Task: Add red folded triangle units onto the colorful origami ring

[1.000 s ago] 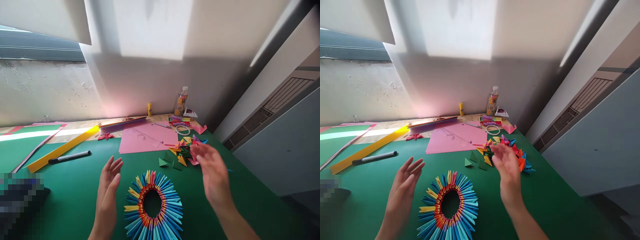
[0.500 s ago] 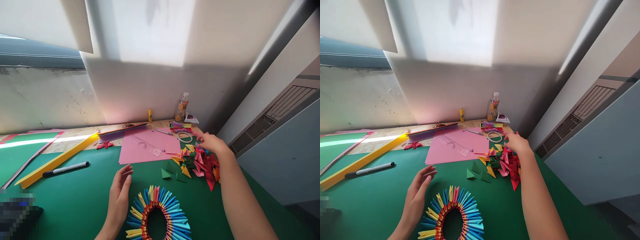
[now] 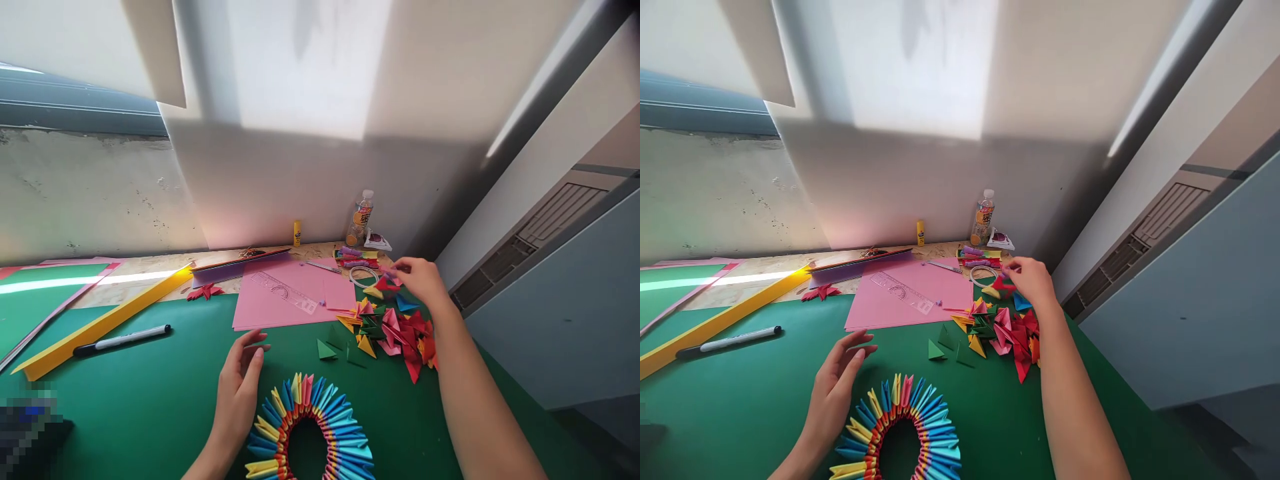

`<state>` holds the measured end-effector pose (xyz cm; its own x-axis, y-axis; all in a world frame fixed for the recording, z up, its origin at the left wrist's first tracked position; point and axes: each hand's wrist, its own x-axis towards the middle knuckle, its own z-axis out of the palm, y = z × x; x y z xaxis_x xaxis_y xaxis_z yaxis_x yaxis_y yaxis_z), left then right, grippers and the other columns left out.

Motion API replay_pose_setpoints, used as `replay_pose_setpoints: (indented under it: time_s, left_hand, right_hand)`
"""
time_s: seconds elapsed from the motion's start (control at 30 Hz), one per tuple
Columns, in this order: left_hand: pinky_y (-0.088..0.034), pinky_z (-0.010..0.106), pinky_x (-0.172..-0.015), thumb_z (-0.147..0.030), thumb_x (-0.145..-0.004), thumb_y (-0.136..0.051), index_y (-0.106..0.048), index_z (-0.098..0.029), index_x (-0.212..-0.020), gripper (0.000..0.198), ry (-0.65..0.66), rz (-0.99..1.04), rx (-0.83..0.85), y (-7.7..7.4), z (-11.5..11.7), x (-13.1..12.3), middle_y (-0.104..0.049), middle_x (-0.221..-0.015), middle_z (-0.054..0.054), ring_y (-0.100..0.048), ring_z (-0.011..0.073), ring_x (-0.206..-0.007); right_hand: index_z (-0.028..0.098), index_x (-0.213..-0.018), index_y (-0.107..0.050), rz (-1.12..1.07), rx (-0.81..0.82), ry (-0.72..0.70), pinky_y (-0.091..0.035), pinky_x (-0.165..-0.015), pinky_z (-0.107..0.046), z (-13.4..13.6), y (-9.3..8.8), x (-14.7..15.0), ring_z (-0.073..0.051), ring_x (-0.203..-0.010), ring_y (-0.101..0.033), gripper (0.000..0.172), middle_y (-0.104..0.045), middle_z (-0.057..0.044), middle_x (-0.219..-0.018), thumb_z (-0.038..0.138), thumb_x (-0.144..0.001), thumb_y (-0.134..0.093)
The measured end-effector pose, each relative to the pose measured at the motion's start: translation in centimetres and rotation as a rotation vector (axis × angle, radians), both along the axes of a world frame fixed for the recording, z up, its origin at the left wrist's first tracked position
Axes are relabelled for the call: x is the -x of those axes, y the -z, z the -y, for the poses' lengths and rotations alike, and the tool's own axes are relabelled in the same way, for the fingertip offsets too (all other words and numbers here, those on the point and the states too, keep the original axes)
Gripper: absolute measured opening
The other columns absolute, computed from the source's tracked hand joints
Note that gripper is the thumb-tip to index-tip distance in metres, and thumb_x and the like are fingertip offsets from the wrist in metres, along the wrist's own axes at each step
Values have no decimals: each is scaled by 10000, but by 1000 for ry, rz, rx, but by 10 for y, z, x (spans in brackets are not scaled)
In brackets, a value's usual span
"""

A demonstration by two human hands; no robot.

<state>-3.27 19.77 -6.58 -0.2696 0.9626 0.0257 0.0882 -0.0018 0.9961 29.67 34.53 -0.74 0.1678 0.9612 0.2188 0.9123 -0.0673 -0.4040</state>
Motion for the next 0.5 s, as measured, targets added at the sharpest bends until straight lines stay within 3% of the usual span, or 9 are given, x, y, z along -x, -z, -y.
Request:
replay_pose_setpoints:
  time_s: [0.07,0.13,0.23,0.3,0.4,0.5]
  left_hand:
    - [-458,375,-876,-382,-799,-547,-549,-193,-1071,331,-2,-26,-50,-8,-2,3,-629,-1029,80,-614,227,-944]
    - [-466,373,-876,-365,-774,-586,-567,-196,-1058,331,-4,-47,-88,-19,-2,6,-652,-979,70,-622,223,-930]
    - [-481,364,-877,-337,-723,-647,-618,-195,-977,291,28,-52,-102,-38,-1,7,-681,-926,62,-635,224,-913]
    - [-501,368,-857,-312,-691,-678,-645,-193,-916,257,108,-31,-92,-48,1,3,-694,-895,59,-650,228,-875]
    - [-519,376,-845,-265,-702,-675,-625,-198,-1012,321,236,20,-134,-55,5,-5,-686,-988,70,-653,229,-892]
    - [-507,366,-889,-211,-722,-665,-591,-230,-1124,409,332,35,-203,-53,12,-10,-636,-1143,78,-610,240,-1019]
  right_hand:
    - [194,-857,-685,-77,-105,-23,-458,-685,-295,10,-16,11,-200,-745,-631,196,-700,-56,-809,311,-769,-555]
    - [176,-787,-692,-372,-250,-116,-468,-627,-297,24,-29,30,-202,-667,-629,178,-692,-51,-701,323,-703,-639]
    - [190,-763,-698,-691,-262,-264,-485,-614,-319,48,-40,71,-200,-645,-634,198,-696,-37,-694,328,-625,-727]
    - [197,-766,-693,-868,-210,-387,-501,-642,-339,65,-41,100,-203,-666,-645,214,-703,-33,-727,311,-597,-759]
    - [193,-694,-677,-1020,-90,-551,-513,-631,-336,90,-31,137,-193,-627,-643,153,-683,-19,-665,288,-608,-761]
    - [207,-762,-660,-1144,52,-578,-513,-619,-301,111,-17,156,-174,-649,-640,191,-675,-1,-691,277,-615,-760]
